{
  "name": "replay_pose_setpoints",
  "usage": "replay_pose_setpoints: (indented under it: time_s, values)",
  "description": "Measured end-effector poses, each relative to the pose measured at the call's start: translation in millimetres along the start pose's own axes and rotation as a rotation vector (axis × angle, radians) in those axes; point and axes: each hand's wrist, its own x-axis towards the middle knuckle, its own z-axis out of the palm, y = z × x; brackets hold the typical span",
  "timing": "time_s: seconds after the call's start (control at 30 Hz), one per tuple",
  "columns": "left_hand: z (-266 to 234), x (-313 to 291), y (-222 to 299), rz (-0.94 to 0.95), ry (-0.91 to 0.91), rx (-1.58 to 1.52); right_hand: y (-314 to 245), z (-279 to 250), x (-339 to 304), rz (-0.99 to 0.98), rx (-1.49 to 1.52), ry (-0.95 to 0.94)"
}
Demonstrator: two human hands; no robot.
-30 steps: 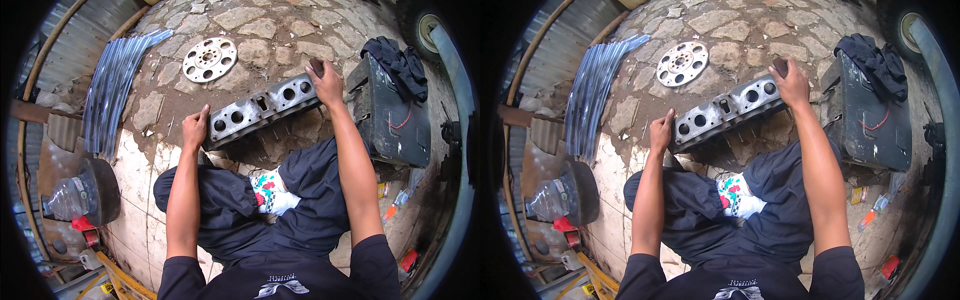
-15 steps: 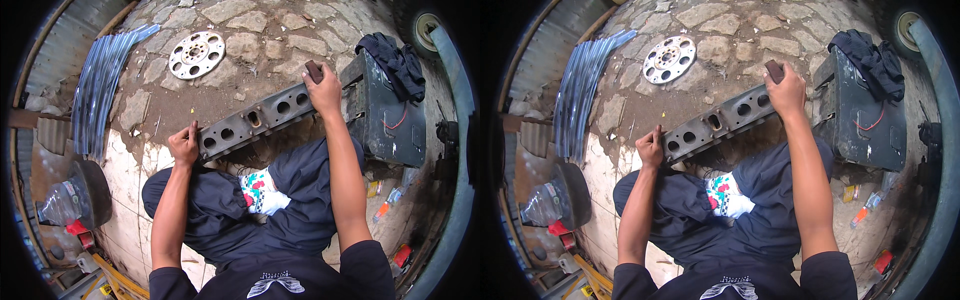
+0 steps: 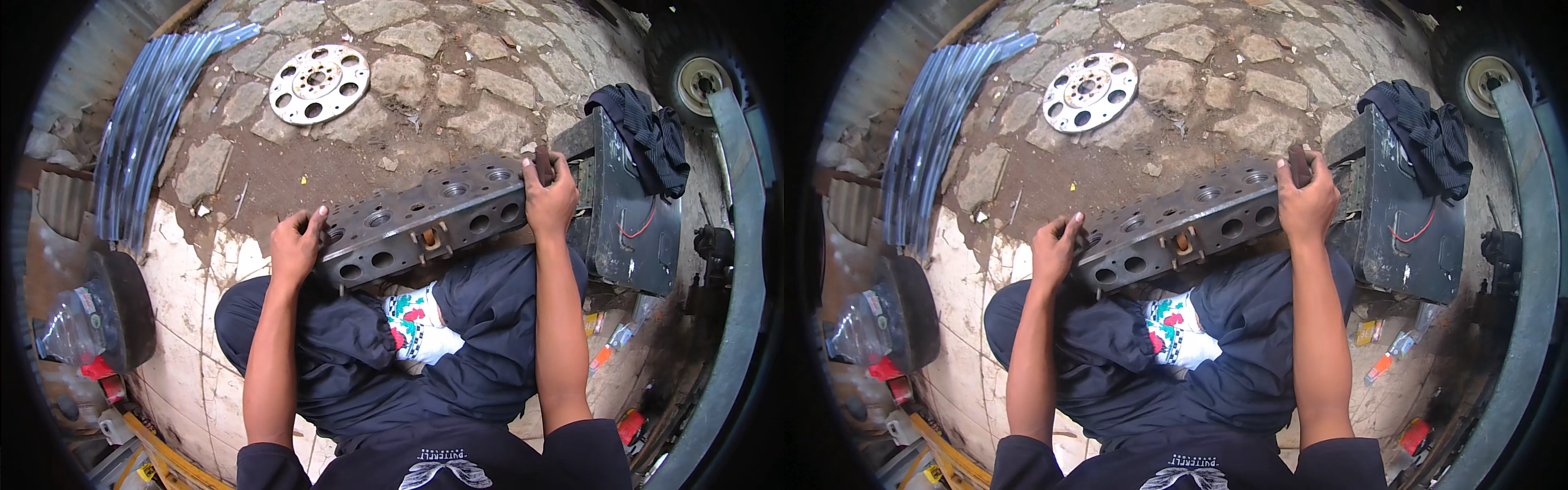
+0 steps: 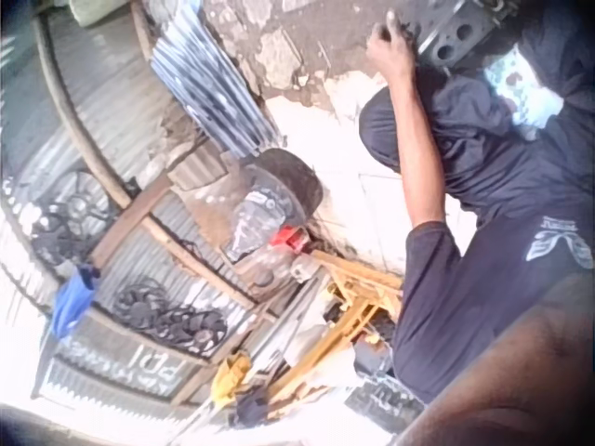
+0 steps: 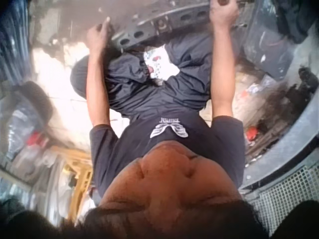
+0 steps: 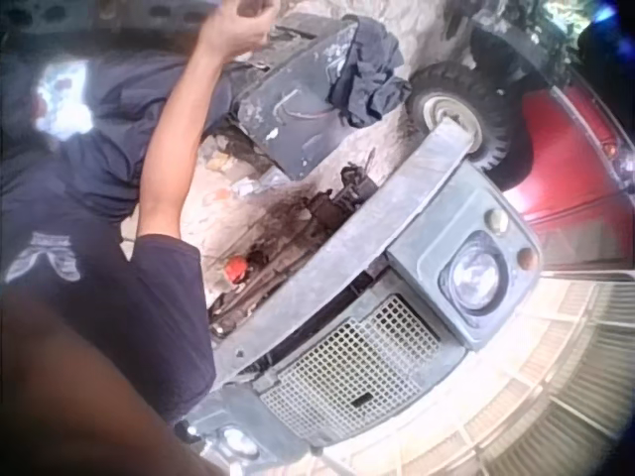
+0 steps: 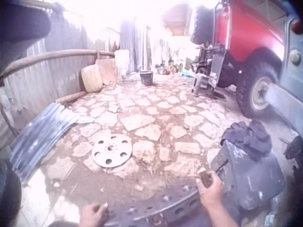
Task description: The person sits on the ground and scrubs a metal engine cylinder head with a small abrasive pad. They repeatedly rub the surface and the edges of the circular openings, occasionally flipping the part to work on different sides.
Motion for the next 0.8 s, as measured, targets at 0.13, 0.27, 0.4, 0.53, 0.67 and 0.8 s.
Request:
replay_pose_setpoints:
  time_s: [0.13, 0.27, 0.4, 0.53, 0.67, 0.8]
  values:
    - [11.4, 0.4, -9.9, 0.032, 0.109, 0.110, 6.3, 3.9, -7.5, -0.031, -0.113, 0.119]
    - [14.1, 11.0, -13.1, -0.127, 0.043, 0.045, 15.1, 4.8, -2.3, 0.042, -0.095, 0.149]
    - [11.5, 14.9, -10.9, -0.291, -0.081, -0.099, 9.6, 7.7, 7.3, 0.016, -0.239, 0.063]
    - [6.4, 17.7, -9.8, -0.249, -0.180, -0.125, -1.0, -0.1, 15.8, 0.063, -0.338, -0.078]
    - [-3.3, 15.8, -26.1, -0.384, -0.118, -0.308, 2.7, -0.2, 15.6, 0.011, -0.338, -0.164]
    - [5.1, -15.4, -17.7, -0.453, 0.033, -0.267, -7.6, -9.6, 0.6, 0.049, -0.234, -0.223]
